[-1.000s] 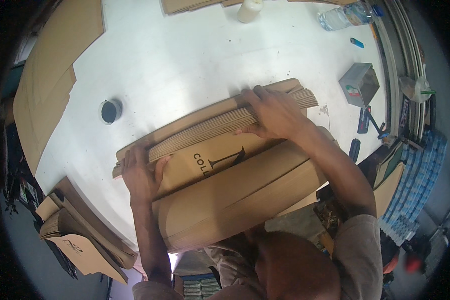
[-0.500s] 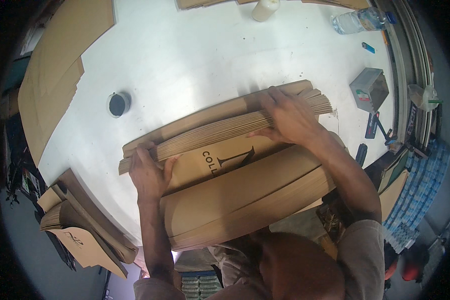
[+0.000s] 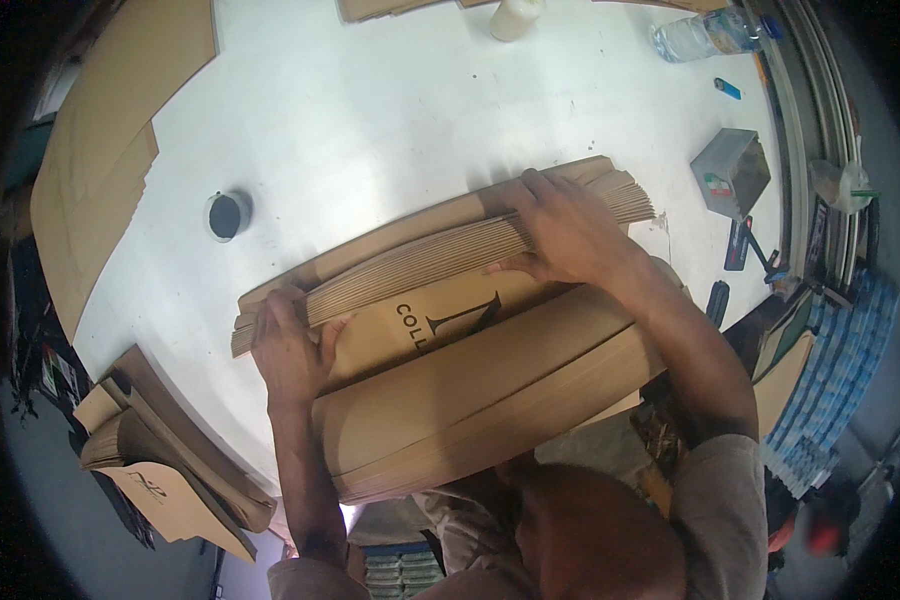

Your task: The person stacks a large pile of flat cardboard sheets on a white table. They repeatedly lift, align, and press the sheets to form a neat stack, using their bare foot to hold the pile in place during the process.

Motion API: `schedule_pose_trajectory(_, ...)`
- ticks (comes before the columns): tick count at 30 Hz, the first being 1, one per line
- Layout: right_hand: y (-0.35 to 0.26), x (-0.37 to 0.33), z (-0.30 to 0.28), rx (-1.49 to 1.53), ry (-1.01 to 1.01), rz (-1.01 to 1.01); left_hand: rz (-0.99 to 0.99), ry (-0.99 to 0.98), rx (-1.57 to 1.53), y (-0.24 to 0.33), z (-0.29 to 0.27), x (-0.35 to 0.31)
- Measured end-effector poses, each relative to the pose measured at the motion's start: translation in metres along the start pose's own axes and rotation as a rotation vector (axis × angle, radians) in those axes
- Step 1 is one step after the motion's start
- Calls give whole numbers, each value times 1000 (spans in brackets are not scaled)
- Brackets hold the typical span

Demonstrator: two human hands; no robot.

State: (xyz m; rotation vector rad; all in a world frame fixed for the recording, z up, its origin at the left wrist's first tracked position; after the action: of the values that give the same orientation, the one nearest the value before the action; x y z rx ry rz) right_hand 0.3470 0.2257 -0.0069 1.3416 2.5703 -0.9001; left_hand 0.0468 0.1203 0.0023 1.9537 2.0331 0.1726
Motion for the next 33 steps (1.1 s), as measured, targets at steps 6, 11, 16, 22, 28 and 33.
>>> schedule_pose_trajectory(6,-9,0,-2,22,-19,-21,106,47,62,6,-4,5)
schedule_pose_trajectory(11,-7,-8,-5,-2,46,-60,90,24,-8,5,-6,4)
schedule_pose_trajectory(16,-9,-8,-10,65,99,-98,194,131,-10,4,-12,0)
schedule_pose_trajectory(22,-7,-4,-7,91,-11,10,77,61,-44,3,-9,4)
schedule_pose_trajectory(28,-15,-7,-20,55,88,-73,65,-132,10,4,-7,11)
schedule_pose_trajectory(33,-17,-14,-17,5,69,-52,91,10,-26,5,-5,3)
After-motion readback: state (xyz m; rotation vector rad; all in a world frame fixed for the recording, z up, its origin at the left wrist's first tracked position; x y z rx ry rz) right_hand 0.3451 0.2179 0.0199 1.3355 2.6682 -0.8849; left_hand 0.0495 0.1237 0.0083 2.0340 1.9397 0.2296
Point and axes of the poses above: each hand's wrist, its own x-axis towards the middle knuckle, its own z-axis out of the palm, y = z × x, the point moved 10 cm from there along x, towards the middle knuckle, and after that the axes turned 6 degrees about x, right-handed, at the moved point
